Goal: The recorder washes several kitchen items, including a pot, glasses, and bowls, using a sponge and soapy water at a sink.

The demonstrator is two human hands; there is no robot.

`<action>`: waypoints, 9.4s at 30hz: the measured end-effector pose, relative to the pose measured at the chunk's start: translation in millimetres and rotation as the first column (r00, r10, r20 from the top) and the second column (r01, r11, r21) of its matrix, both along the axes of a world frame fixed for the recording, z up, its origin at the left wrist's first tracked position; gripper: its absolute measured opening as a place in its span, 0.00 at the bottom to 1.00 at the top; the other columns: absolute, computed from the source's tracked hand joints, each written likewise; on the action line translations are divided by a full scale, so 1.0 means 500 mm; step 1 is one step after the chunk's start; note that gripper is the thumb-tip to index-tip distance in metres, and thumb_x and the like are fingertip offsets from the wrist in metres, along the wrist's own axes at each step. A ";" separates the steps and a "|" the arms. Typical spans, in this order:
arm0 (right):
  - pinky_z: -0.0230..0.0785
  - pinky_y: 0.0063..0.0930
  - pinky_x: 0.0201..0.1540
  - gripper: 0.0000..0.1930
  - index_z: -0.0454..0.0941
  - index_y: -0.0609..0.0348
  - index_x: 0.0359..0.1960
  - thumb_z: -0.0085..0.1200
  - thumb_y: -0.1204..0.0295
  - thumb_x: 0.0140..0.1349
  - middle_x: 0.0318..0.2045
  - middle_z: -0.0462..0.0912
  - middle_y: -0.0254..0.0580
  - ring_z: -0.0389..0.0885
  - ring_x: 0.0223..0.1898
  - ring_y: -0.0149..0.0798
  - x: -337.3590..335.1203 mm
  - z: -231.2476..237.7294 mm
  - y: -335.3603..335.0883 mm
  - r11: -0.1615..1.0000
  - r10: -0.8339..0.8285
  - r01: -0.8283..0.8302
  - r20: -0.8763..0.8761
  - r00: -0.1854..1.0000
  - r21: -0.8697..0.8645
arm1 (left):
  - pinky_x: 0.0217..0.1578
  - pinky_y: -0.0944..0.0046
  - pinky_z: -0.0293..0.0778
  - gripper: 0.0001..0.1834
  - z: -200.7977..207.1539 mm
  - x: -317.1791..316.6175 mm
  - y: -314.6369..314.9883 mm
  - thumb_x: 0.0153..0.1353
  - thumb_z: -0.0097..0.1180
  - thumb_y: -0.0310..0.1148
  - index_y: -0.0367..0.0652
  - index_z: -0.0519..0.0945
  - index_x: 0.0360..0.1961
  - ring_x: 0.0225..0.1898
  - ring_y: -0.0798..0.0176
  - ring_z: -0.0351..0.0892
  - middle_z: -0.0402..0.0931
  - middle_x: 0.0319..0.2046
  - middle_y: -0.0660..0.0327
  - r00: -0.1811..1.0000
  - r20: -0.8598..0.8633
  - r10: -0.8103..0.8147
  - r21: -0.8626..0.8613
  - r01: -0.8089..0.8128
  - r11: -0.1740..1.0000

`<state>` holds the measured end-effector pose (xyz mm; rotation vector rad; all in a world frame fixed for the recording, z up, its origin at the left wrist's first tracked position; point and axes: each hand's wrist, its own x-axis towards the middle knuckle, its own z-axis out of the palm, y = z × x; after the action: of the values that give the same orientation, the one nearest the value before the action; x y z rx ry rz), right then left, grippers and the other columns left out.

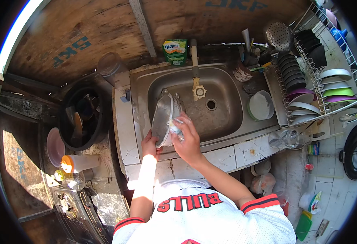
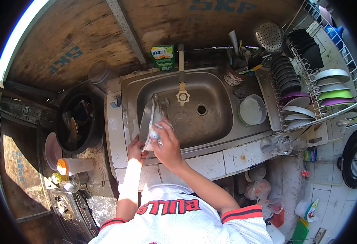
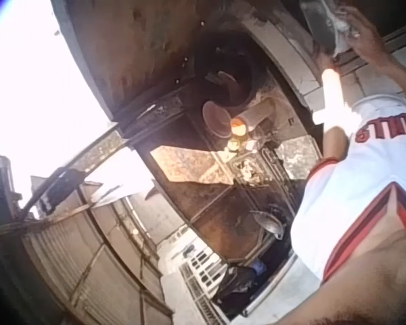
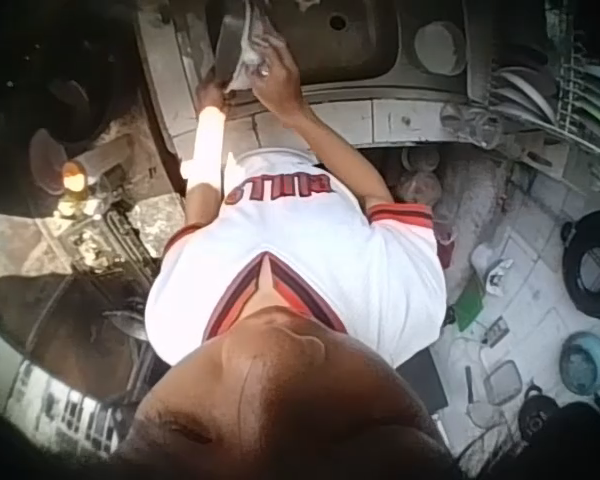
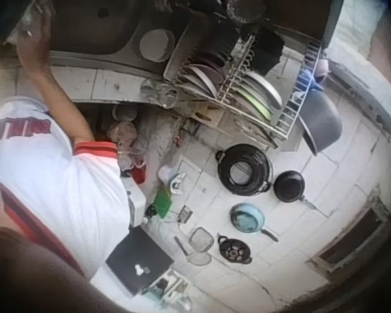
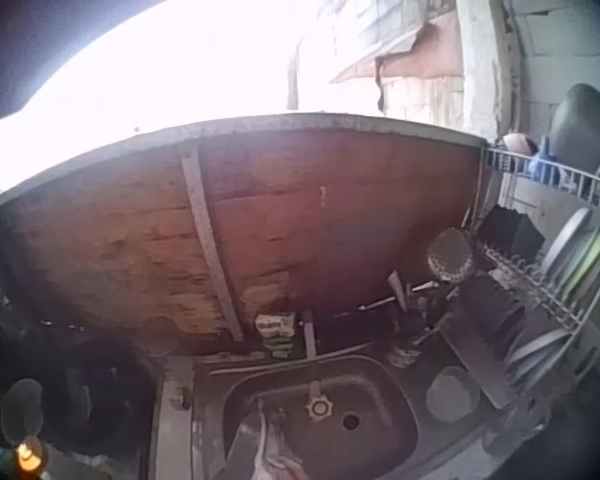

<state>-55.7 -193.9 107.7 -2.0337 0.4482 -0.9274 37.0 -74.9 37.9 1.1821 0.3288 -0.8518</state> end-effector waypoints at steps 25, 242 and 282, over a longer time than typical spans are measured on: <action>0.70 0.38 0.52 0.17 0.76 0.64 0.46 0.54 0.77 0.52 0.57 0.70 0.53 0.75 0.52 0.51 0.135 0.003 -0.170 0.882 0.419 -0.471 -0.427 0.801 -0.018 | 0.30 0.68 0.75 0.35 0.118 0.021 0.057 0.49 0.43 0.25 0.41 0.65 0.63 0.23 0.65 0.77 0.79 0.30 0.47 0.609 0.587 -0.534 0.603 0.111 0.790; 0.73 0.37 0.23 0.11 0.68 0.57 0.36 0.53 0.78 0.51 0.26 0.71 0.40 0.78 0.24 0.42 -0.050 -0.078 -0.473 0.656 -0.369 -0.051 -0.379 0.849 -0.753 | 0.33 0.69 0.77 0.20 -0.241 0.116 -0.238 0.54 0.52 0.25 0.34 0.75 0.49 0.33 0.66 0.81 0.81 0.34 0.58 0.861 0.212 -0.462 0.140 0.441 0.886; 0.71 0.26 0.40 0.13 0.78 0.63 0.44 0.54 0.74 0.56 0.33 0.84 0.42 0.81 0.35 0.32 0.134 -0.462 -0.392 0.774 -0.154 0.222 -0.165 0.974 0.593 | 0.33 0.58 0.73 0.07 -0.109 0.183 -0.227 0.46 0.59 0.20 0.37 0.75 0.29 0.29 0.51 0.77 0.75 0.27 0.53 0.175 0.911 -0.375 0.411 -0.287 0.865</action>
<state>11.3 -390.1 -123.2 -1.4567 0.9016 -0.6678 128.5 -188.1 -16.7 2.0297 -0.6829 0.1989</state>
